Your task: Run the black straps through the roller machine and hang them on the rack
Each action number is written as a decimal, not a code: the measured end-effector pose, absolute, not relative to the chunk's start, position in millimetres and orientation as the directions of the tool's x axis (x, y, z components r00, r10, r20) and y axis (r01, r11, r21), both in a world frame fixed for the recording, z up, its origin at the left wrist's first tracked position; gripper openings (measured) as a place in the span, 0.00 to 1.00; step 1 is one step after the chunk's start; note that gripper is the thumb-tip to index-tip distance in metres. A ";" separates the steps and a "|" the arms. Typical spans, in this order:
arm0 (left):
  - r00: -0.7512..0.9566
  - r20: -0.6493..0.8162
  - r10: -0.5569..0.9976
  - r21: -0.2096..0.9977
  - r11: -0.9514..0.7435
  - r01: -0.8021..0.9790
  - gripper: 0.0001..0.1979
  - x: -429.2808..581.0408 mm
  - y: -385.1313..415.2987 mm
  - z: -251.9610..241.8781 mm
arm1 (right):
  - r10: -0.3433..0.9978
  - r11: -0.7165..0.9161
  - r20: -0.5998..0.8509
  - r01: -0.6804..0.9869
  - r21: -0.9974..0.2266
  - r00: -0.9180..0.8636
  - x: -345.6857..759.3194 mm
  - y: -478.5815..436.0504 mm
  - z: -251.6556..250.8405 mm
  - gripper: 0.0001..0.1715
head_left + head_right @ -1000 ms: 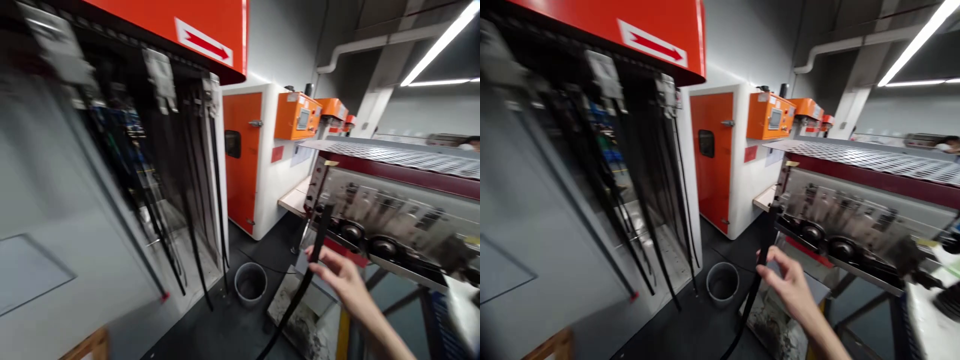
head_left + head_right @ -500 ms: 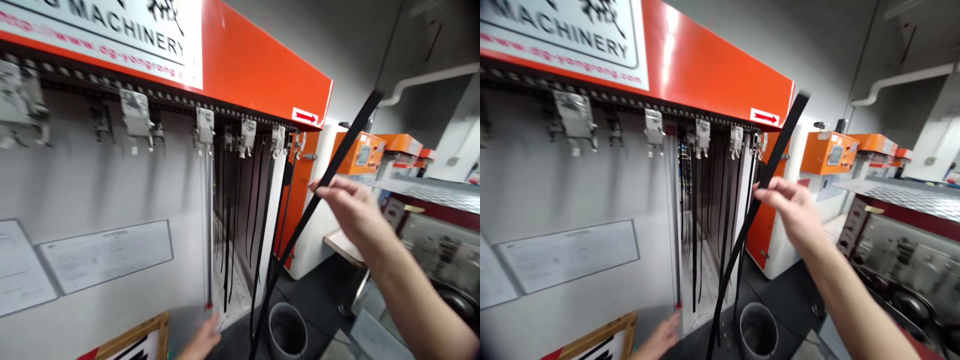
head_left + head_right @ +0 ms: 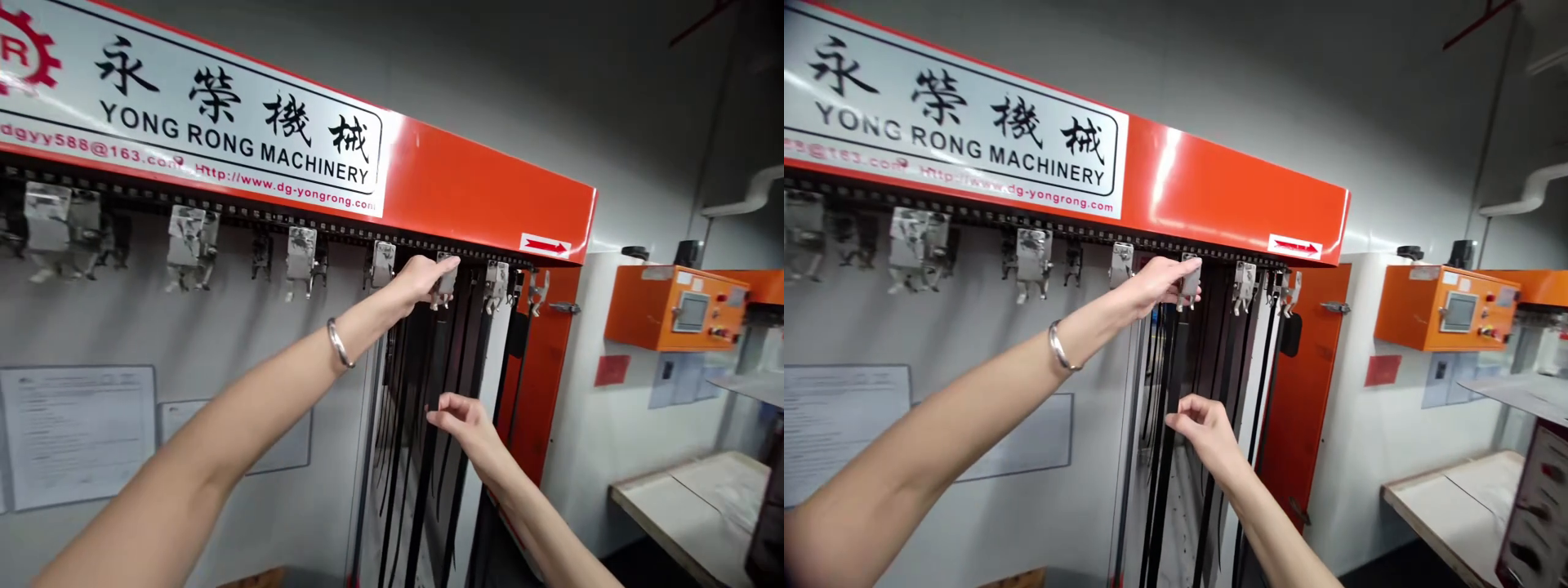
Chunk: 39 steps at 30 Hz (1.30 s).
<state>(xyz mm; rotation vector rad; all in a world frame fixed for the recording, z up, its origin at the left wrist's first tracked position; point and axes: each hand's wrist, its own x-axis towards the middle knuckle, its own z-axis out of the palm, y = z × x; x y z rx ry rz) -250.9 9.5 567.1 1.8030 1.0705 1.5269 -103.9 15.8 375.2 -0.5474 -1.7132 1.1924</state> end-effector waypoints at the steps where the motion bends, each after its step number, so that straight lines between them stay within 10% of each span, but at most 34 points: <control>1: 0.049 0.535 0.843 0.817 -0.532 0.222 0.19 -249.6 13.2 572.3 | 0.765 0.423 0.442 -0.153 -0.893 -0.468 -105.1 20.1 374.8 0.17; 39: -0.113 0.716 0.689 0.662 -0.618 0.424 0.17 -257.9 25.5 502.5 | 0.799 0.478 0.497 -0.143 -0.867 -0.338 -116.1 49.1 401.2 0.23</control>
